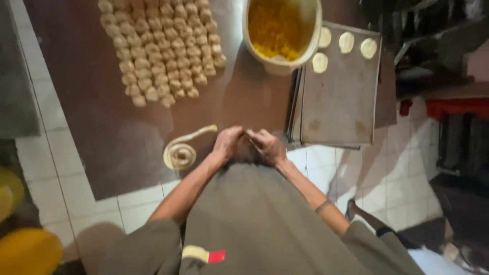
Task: Preparing filled pastries by adding filling to dough portions, sealing them, and arranging them on a tray.
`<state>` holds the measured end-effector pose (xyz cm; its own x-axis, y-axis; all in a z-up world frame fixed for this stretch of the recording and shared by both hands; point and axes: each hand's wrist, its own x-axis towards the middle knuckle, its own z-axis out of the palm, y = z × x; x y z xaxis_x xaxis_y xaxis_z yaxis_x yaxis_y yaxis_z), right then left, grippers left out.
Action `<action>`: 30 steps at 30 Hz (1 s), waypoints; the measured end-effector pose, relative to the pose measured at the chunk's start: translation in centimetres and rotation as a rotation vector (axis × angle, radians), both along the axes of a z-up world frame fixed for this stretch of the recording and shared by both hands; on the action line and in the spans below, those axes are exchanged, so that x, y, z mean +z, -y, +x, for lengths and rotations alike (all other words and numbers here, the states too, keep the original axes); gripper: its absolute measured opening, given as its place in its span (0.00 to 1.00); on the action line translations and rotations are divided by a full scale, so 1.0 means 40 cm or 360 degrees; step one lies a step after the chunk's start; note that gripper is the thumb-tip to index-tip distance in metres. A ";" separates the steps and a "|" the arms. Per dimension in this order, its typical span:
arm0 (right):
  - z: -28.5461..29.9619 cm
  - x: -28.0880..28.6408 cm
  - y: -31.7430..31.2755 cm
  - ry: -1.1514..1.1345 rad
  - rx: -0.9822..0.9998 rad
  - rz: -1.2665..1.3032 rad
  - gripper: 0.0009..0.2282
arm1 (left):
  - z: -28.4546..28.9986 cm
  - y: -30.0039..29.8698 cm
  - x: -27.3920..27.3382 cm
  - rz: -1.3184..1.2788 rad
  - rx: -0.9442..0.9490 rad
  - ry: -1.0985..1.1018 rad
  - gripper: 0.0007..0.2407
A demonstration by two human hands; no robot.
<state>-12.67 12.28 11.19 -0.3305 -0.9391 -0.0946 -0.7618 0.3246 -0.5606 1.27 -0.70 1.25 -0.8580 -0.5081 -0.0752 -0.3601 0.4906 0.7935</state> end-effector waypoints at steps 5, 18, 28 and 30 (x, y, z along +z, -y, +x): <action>0.000 -0.056 -0.030 0.0156 -0.0088 -0.0075 0.07 | 0.026 -0.031 -0.005 -0.0088 -0.0087 -0.0009 0.04; -0.035 -0.040 -0.010 0.0343 -0.0036 0.0151 0.04 | 0.013 -0.042 0.023 0.0088 0.0169 0.0097 0.06; -0.069 -0.051 0.082 0.0860 -0.0770 0.0283 0.22 | 0.061 -0.011 0.073 0.0420 0.0286 -0.0013 0.11; -0.076 -0.032 0.157 0.0241 -0.0965 -0.0471 0.08 | 0.095 0.003 0.093 0.0490 0.0497 0.0010 0.09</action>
<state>-15.71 6.00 9.92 -0.8089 -0.5858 0.0508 -0.4004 0.4854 -0.7772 5.06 -0.82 4.95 -0.6656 -0.6964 -0.2684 -0.4588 0.0982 0.8831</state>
